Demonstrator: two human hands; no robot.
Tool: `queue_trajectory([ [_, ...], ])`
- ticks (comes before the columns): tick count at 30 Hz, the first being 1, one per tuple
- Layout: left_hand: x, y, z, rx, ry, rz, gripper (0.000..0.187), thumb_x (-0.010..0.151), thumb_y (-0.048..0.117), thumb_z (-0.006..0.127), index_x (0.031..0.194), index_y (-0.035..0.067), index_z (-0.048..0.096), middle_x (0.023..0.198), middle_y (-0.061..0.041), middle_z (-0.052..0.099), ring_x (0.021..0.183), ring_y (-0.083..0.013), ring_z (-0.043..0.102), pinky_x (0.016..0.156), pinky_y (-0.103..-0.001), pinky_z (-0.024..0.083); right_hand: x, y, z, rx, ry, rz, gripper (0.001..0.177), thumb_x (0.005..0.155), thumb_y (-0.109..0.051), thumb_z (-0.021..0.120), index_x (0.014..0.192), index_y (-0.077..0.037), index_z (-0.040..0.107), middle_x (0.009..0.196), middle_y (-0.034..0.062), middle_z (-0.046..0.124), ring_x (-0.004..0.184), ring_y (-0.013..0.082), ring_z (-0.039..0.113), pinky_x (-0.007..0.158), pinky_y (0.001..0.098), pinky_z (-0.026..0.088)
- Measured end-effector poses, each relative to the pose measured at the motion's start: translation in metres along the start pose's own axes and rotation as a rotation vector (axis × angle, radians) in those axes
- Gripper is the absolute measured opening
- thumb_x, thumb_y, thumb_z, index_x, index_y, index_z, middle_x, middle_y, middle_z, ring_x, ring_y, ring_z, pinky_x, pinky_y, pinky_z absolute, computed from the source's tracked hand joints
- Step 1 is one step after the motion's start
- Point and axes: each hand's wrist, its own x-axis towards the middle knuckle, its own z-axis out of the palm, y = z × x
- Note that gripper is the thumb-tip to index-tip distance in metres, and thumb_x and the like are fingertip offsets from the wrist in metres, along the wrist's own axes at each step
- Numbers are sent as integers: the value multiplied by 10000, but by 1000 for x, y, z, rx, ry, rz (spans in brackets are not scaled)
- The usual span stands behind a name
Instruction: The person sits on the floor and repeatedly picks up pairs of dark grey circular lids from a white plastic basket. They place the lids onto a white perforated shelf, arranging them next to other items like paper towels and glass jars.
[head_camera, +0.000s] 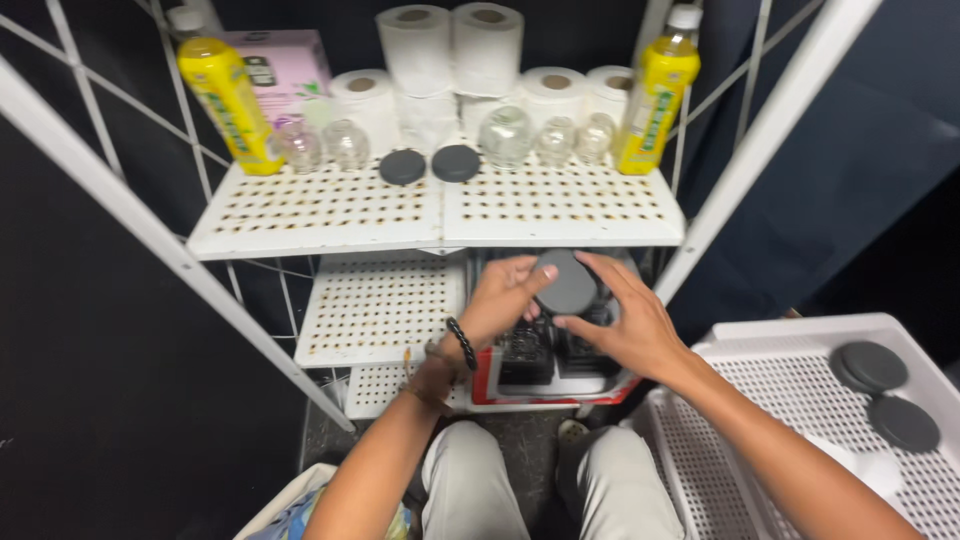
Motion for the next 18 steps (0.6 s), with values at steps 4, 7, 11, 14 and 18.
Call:
queue_trajectory([
  [4, 5, 42, -59, 53, 214, 20, 486, 972, 293, 716, 1233, -112, 651, 712, -168, 725, 441, -156, 649, 401, -241, 567, 61, -33, 42, 102, 77, -206, 715, 734, -265, 905, 1378, -118, 631, 1335, 104, 648, 1264, 336, 615, 1047, 491, 496],
  [7, 18, 60, -96, 189, 345, 75, 508, 970, 286, 690, 1311, -82, 607, 680, -151, 708, 460, -168, 655, 421, -261, 582, 106, -48, 76, 163, 157, -297, 661, 746, -297, 927, 1322, -97, 672, 1270, 139, 672, 1225, 358, 638, 996, 475, 527],
  [11, 31, 81, -132, 385, 472, 159, 646, 925, 177, 702, 1483, -13, 438, 1073, -185, 719, 782, -202, 757, 719, -352, 637, 161, -51, 113, 149, 236, -307, 616, 782, -323, 910, 1300, -71, 691, 1210, 167, 703, 1109, 371, 667, 935, 473, 546],
  [14, 46, 86, -154, 441, 521, 205, 600, 905, 135, 704, 1450, 0, 493, 1175, -164, 681, 892, -219, 756, 778, -356, 631, 203, -54, 135, 89, 247, -278, 623, 790, -438, 900, 1273, -94, 710, 1096, 122, 740, 1054, 295, 667, 950, 411, 522],
  [18, 56, 86, -174, 545, 567, 198, 560, 920, 166, 683, 1433, -4, 537, 1303, -180, 668, 1004, -245, 740, 826, -375, 631, 231, -67, 152, -2, 199, -274, 607, 824, -462, 863, 1296, -123, 690, 1144, 86, 736, 1118, 243, 619, 1002, 369, 424],
])
